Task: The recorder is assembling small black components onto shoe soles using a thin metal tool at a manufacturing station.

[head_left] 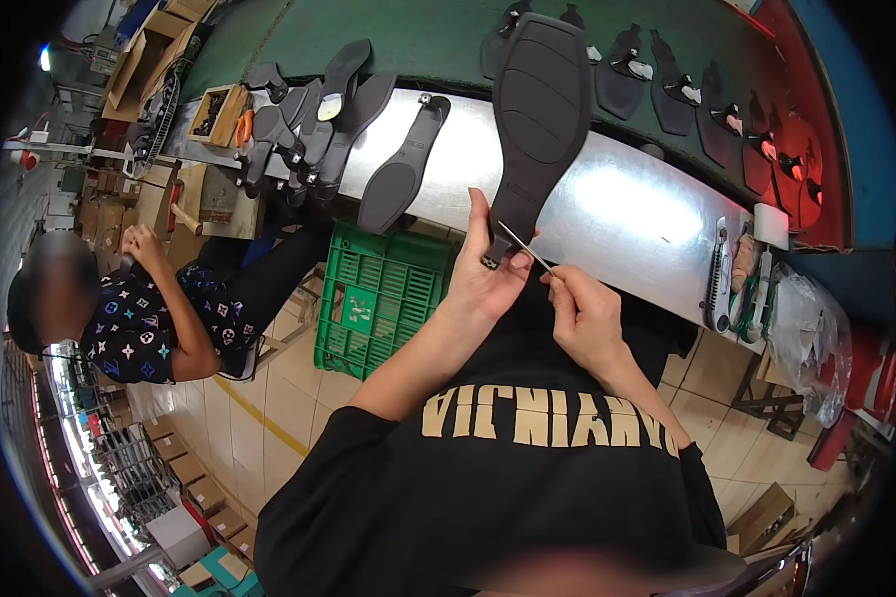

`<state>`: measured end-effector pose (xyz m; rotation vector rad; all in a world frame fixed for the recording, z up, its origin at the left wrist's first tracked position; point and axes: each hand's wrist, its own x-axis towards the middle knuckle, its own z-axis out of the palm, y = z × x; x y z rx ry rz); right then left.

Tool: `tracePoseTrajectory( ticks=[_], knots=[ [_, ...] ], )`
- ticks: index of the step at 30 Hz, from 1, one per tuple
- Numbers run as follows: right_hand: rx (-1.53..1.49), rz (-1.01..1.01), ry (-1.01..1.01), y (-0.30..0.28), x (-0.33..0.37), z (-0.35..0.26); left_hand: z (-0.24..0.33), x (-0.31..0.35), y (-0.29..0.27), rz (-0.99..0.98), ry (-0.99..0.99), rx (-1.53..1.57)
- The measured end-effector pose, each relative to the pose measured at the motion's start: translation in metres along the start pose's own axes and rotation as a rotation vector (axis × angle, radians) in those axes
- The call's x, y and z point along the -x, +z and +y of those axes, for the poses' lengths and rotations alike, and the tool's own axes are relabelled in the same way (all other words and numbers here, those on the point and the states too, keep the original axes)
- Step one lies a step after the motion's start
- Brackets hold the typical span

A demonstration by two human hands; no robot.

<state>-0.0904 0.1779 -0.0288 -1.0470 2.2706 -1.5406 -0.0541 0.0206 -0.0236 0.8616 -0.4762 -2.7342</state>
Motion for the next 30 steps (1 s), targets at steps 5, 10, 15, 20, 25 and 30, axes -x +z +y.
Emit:
tracePoseTrajectory(
  ticks=[5,10,15,20,25,30],
  knots=[
    [-0.055,-0.042,-0.015,0.011,-0.002,-0.008,-0.002,-0.017,-0.023,-0.200,-0.030,0.001],
    [-0.107,-0.168,-0.312,0.020,0.008,-0.017,0.006,-0.031,-0.009,-0.005,0.095,0.005],
    [-0.068,0.055,-0.001,-0.040,-0.013,-0.011,0.121,-0.009,-0.008,0.063,0.500,-0.644],
    [0.207,0.270,0.076,-0.093,-0.029,0.028,0.235,-0.020,0.048,-0.289,0.264,-1.656],
    [0.521,0.298,0.101,-0.098,-0.042,0.087,0.182,-0.106,0.084,-0.437,0.160,-2.516],
    [0.715,0.305,0.236,-0.109,-0.040,0.094,0.171,-0.211,0.081,-0.056,0.866,-2.328]
  ],
)
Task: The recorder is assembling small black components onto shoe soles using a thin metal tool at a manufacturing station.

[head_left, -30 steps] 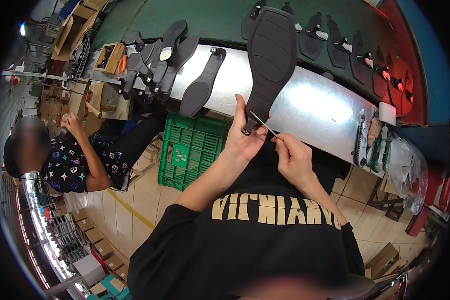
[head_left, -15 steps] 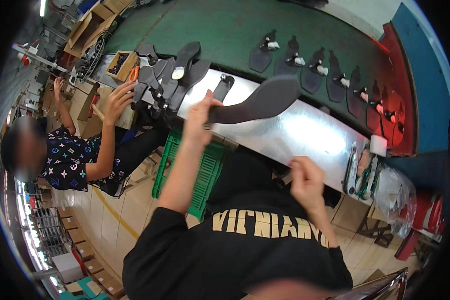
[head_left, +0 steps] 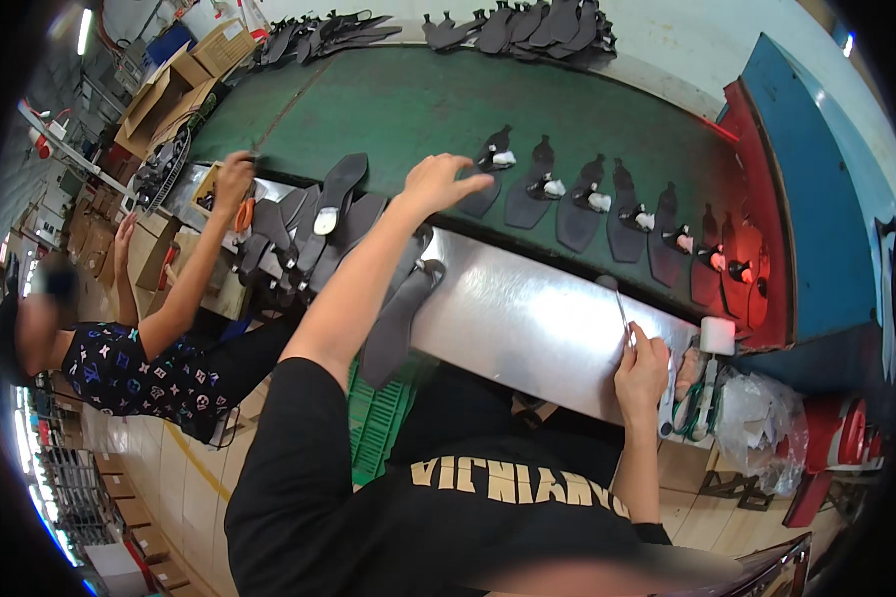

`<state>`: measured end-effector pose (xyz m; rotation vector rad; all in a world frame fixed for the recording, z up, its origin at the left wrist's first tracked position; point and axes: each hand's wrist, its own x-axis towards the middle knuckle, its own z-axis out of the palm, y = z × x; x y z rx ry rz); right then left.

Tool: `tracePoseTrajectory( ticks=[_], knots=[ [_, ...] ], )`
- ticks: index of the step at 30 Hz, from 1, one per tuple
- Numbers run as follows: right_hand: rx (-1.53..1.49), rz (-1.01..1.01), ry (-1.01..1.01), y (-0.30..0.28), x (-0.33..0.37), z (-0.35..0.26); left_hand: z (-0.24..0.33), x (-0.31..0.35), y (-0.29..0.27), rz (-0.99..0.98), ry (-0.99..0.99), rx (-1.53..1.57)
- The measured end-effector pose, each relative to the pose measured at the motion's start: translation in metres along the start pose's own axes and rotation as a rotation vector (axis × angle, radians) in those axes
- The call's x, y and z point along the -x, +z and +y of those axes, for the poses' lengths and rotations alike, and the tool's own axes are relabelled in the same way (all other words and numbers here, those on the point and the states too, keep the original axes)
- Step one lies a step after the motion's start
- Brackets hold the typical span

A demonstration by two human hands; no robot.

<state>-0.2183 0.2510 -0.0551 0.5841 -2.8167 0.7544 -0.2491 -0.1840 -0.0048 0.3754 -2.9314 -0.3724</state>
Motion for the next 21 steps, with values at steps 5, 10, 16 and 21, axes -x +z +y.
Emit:
tracePoseTrajectory(
  ticks=[5,10,16,21],
  knots=[
    [0.015,0.011,-0.004,-0.013,0.008,0.008,0.015,-0.083,0.082,0.107,-0.358,0.053],
    [-0.002,0.182,-0.016,-0.032,0.005,0.005,0.029,-0.098,0.103,0.097,-0.331,-0.004],
    [-0.176,0.273,-0.087,-0.047,0.005,-0.012,0.003,-0.068,0.101,0.374,-0.217,-0.043],
    [-0.591,0.168,-0.111,-0.047,0.002,-0.020,0.066,-0.046,0.021,0.434,0.073,0.886]
  ],
)
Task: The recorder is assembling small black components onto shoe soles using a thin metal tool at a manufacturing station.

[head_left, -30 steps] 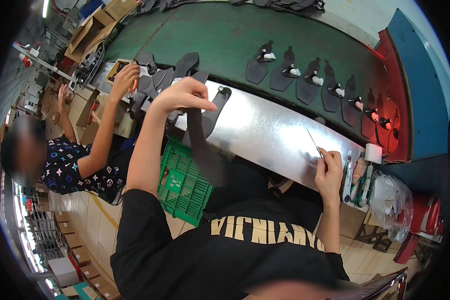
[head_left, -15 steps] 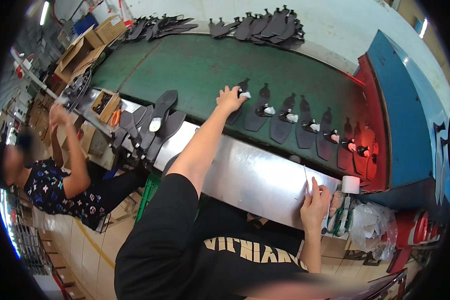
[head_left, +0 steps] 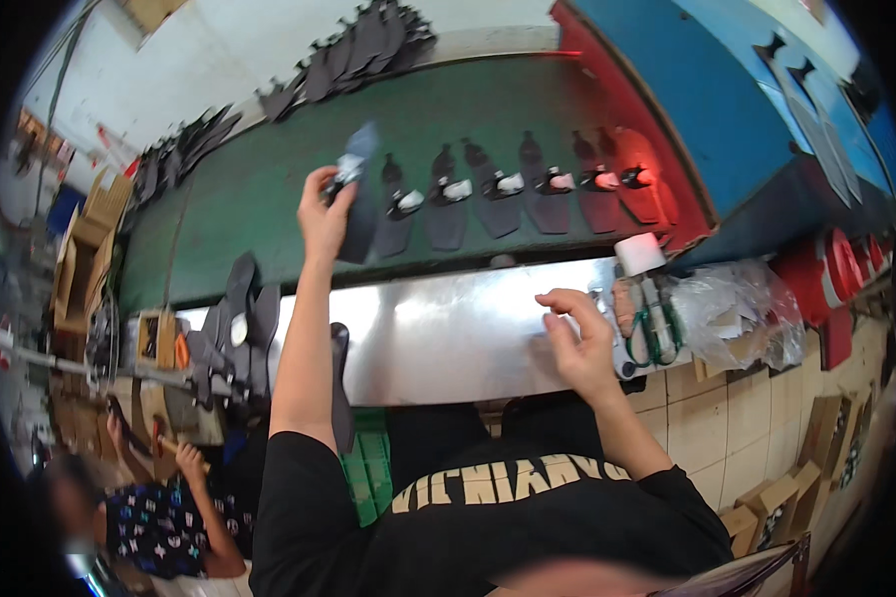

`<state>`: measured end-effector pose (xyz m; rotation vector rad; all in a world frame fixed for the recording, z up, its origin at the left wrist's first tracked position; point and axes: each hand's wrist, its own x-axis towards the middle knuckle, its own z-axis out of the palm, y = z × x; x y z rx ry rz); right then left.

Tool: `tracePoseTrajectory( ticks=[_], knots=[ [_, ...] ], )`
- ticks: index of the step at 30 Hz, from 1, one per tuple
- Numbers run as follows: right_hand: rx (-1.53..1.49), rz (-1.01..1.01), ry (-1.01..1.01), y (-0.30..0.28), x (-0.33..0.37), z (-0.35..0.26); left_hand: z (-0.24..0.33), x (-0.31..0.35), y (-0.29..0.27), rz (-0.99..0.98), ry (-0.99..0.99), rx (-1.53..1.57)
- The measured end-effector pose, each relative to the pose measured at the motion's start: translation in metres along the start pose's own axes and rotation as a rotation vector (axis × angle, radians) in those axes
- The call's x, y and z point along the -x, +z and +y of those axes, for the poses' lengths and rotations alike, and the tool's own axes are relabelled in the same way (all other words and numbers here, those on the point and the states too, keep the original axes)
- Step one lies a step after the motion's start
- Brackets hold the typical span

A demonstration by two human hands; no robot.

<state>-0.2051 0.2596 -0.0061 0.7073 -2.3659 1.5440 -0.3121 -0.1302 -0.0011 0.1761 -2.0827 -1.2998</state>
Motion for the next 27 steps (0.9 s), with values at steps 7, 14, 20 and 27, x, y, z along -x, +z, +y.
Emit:
tracePoseTrajectory(
  ticks=[7,14,20,27],
  knots=[
    [-1.366,-0.308,0.357,0.045,-0.012,-0.029,0.127,0.189,-0.015,-0.644,-0.605,0.748],
    [-1.112,-0.346,0.310,0.051,0.002,-0.055,0.129,0.242,-0.054,-0.263,-0.690,1.006],
    [-0.661,-0.481,0.315,0.056,0.042,-0.080,0.119,0.260,-0.075,-0.199,-0.648,0.913],
    [-0.439,-0.411,0.052,0.060,0.048,-0.086,0.119,0.268,-0.078,-0.190,-0.625,0.869]
  ],
)
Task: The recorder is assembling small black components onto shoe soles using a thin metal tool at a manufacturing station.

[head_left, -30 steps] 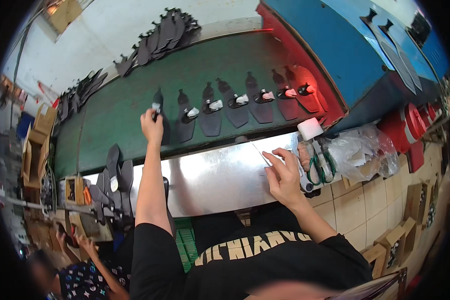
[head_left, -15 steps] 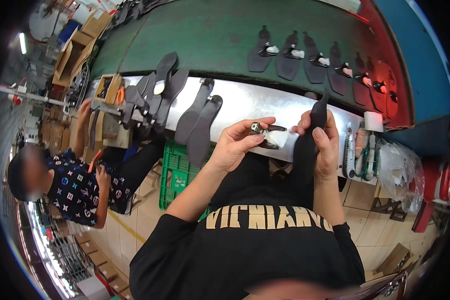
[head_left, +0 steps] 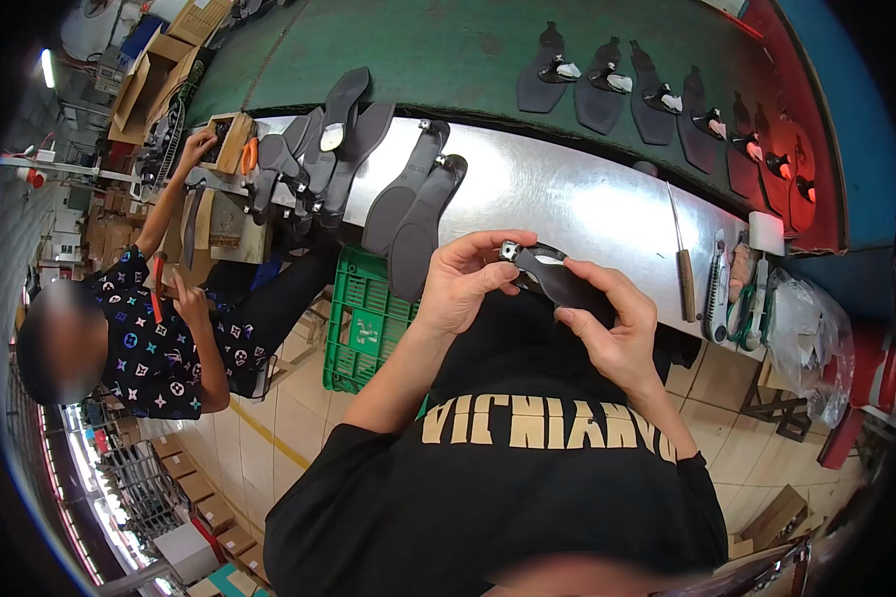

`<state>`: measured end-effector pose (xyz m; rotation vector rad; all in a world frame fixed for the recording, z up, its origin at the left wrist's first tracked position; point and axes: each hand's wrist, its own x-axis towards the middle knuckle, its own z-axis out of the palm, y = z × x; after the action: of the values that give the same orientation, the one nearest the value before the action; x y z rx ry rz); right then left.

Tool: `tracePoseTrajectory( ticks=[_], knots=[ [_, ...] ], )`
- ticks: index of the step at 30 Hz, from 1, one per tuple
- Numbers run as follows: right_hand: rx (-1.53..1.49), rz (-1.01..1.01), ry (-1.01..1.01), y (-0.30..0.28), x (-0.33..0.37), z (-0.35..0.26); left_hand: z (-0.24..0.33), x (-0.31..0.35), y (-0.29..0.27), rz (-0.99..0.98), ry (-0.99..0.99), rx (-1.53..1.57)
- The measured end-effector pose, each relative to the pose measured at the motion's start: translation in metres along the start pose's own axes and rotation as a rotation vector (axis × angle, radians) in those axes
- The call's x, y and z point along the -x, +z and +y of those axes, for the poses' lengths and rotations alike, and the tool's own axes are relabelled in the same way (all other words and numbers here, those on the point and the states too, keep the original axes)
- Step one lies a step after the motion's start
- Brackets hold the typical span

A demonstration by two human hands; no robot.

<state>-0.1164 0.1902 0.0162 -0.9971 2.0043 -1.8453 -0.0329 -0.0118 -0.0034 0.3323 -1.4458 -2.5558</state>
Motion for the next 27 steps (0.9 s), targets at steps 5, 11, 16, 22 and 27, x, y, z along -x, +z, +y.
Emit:
tracePoseTrajectory(
  ticks=[5,11,16,22,27],
  knots=[
    [-0.002,0.000,0.030,-0.002,0.001,0.000,-0.004,0.002,0.000,-0.027,0.009,-0.025],
    [-0.050,0.021,0.030,-0.003,0.006,0.004,-0.009,0.001,0.001,-0.026,0.013,0.001],
    [-0.059,0.002,0.044,-0.006,0.007,0.003,-0.009,0.003,0.002,-0.046,0.013,-0.031],
    [-0.039,-0.015,0.030,-0.007,0.010,0.004,-0.012,0.006,0.002,-0.024,0.021,-0.042],
    [0.029,-0.042,0.006,-0.010,0.009,-0.002,-0.010,0.010,0.004,-0.044,0.034,-0.149]
  ],
)
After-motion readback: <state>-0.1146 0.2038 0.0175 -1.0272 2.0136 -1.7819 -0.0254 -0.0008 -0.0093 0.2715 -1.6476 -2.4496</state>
